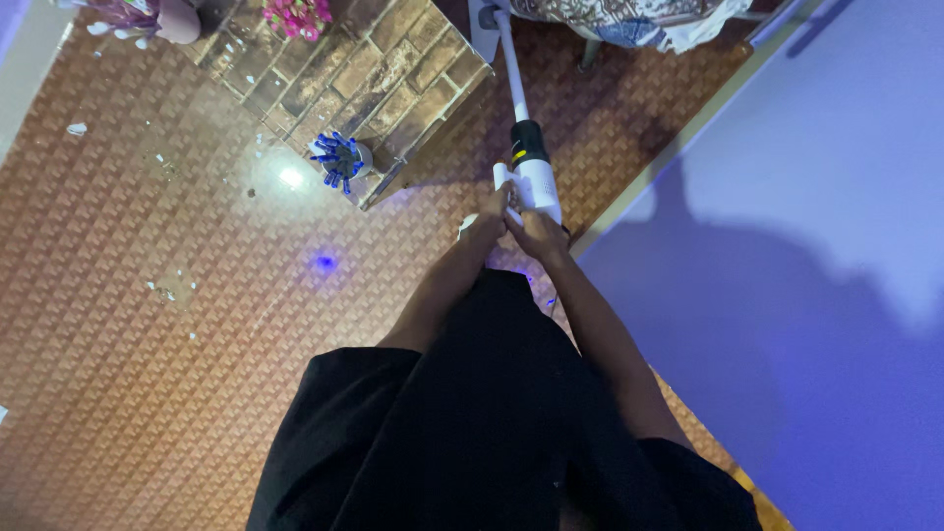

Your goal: The person vacuums a patterned floor with a cordless vacuum cleaner, moving the device back and forth across the room and around furniture.

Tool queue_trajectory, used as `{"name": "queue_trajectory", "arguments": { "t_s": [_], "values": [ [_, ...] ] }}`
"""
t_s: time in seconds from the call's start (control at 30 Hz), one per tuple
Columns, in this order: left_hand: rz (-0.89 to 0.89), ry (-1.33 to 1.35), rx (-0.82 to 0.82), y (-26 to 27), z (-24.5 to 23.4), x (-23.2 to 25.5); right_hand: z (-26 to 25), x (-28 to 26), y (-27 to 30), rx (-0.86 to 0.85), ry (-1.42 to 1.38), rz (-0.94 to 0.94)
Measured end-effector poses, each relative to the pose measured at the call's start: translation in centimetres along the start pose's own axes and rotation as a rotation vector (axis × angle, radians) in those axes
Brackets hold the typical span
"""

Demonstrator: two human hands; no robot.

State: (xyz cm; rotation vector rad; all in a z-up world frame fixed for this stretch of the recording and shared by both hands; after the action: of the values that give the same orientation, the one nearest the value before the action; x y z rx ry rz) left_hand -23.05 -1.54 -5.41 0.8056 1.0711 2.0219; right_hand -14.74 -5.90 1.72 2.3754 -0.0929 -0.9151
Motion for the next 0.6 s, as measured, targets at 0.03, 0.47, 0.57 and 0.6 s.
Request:
{"name": "queue_trajectory", "arguments": {
  "t_s": [0.03, 0.47, 0.57, 0.6],
  "values": [
    [-0.061, -0.019, 0.05, 0.0, -0.6, -1.1, 0.7, 1.0, 0.4, -0.01, 0.063, 0.079],
    [-0.132, -0.2, 0.086, 4.6, -2.5, -8.8, 5.5, 5.1, 9.1, 0.175, -0.051, 0.099],
    [-0.13, -0.176, 0.066, 6.9, -2.1, -10.4, 6.7, 6.2, 11.7, 0.097, -0.026, 0.215],
    [-0.139, -0.176, 0.06, 7.8, -2.4, -11.3, 7.1, 6.3, 12.6, 0.098, -0.019, 0.209]
  ]
}}
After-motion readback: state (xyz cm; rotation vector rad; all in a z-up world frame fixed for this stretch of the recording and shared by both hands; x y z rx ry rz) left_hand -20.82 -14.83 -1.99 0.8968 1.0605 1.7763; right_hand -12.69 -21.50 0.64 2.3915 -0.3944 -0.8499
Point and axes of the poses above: each hand's wrist, its own y-axis away from the middle knuckle, its own z-axis out of the palm, x = y × z, the point moved 6 cm from there along -y, towards the middle knuckle, and after that the axes turned 5 degrees about -z, right-handed, at the moved point
